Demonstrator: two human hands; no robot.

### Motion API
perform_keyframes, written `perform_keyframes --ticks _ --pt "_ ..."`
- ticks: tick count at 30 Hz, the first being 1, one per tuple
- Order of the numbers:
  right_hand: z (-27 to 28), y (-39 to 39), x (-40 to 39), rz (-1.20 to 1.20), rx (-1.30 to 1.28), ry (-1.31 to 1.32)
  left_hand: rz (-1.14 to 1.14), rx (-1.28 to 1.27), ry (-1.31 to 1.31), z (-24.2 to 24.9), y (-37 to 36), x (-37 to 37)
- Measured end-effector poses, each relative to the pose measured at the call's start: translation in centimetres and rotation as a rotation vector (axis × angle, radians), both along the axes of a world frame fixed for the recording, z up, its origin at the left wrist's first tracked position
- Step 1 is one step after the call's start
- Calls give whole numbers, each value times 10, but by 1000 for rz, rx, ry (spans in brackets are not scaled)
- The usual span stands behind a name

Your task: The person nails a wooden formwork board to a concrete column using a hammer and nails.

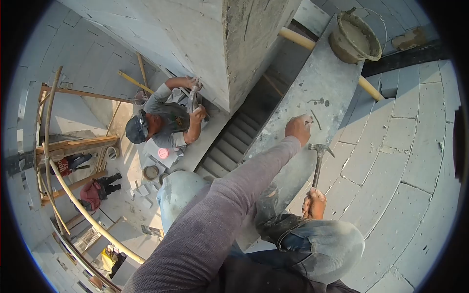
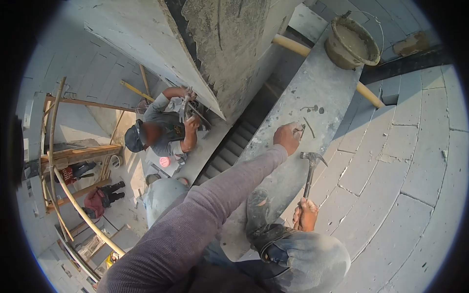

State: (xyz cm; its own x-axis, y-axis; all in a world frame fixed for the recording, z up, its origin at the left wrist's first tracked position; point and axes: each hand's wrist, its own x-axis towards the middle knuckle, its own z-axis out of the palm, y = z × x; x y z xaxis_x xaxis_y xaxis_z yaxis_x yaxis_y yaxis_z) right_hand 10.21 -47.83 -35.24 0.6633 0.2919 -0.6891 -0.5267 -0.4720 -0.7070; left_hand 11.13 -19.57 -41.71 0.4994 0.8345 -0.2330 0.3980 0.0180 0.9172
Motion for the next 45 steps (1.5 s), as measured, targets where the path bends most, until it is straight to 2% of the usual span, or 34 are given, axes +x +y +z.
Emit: perform_keyframes --ticks 2,4,5,7,9,10,11,12,15,17,19,21,24,26,27,29,30,32,33,34,35,37,38,39,40,41,43,45 --pt "-15 0 4 71 103 52 -327 26 -28 4 21 -24" --pt "-16 6 6 133 89 76 -642 39 -46 6 52 -53" --pt "-17 11 8 165 69 67 -724 -127 10 9 66 -70" --pt "-27 16 9 212 44 90 -835 -159 93 18 94 -111" --pt "-33 25 6 194 42 105 -785 -458 0 2 116 -158" --pt "-29 30 4 263 -77 82 -644 -660 -78 11 119 -184" --pt "-28 34 8 334 -195 57 -517 -732 -66 26 120 -206" --pt "-31 33 12 318 -198 55 -383 -805 -47 36 117 -230" --pt "-40 35 41 1145 -636 -579 -190 -880 -111 32 101 -298" --pt "-20 70 62 1070 -612 -776 -153 -894 -113 29 92 -325" --pt "-28 117 106 800 -402 -909 -98 -913 -49 27 84 -340" --pt "-41 169 154 768 -365 -1021 -97 -923 -35 24 76 -347" --pt "-92 213 218 877 -411 -1108 -91 -918 -5 20 72 -353" --pt "-101 226 227 1162 -546 -1080 -78 -915 16 23 69 -356" --pt "-104 226 222 1165 -544 -1077 -15 -910 -27 30 67 -351" --pt "-103 228 209 922 -687 -1179 51 -896 -71 36 62 -336" --pt "-90 228 197 921 -678 -1183 60 -877 -111 36 59 -325" --pt "-59 226 163 945 -661 -876 30 -773 -155 32 45 -294" --pt "-91 220 168 952 -618 -868 -70 -780 -203 20 43 -274" --pt "-101 222 164 959 -665 -823 -9 -791 -102 32 37 -240" --pt "-105 226 162 971 -639 -846 -80 -710 -31 28 35 -209" --pt "-113 230 165 1014 -584 -871 -125 -353 59 -17 34 -141" --pt "-119 226 172 995 -544 -905 -116 -325 110 -16 38 -108" --pt "-134 214 183 910 -437 -1142 -92 -295 128 -30 41 -75" --pt "-120 212 175 696 -301 -928 -11 -232 183 -33 42 -45" --pt "-98 210 165 489 -172 -699 -56 -173 118 -30 46 -28" --pt "-60 198 135 215 64 -555 -91 -138 215 -23 45 -10" --pt "-32 177 112 189 195 -501 -143 -129 313 -11 27 -12"
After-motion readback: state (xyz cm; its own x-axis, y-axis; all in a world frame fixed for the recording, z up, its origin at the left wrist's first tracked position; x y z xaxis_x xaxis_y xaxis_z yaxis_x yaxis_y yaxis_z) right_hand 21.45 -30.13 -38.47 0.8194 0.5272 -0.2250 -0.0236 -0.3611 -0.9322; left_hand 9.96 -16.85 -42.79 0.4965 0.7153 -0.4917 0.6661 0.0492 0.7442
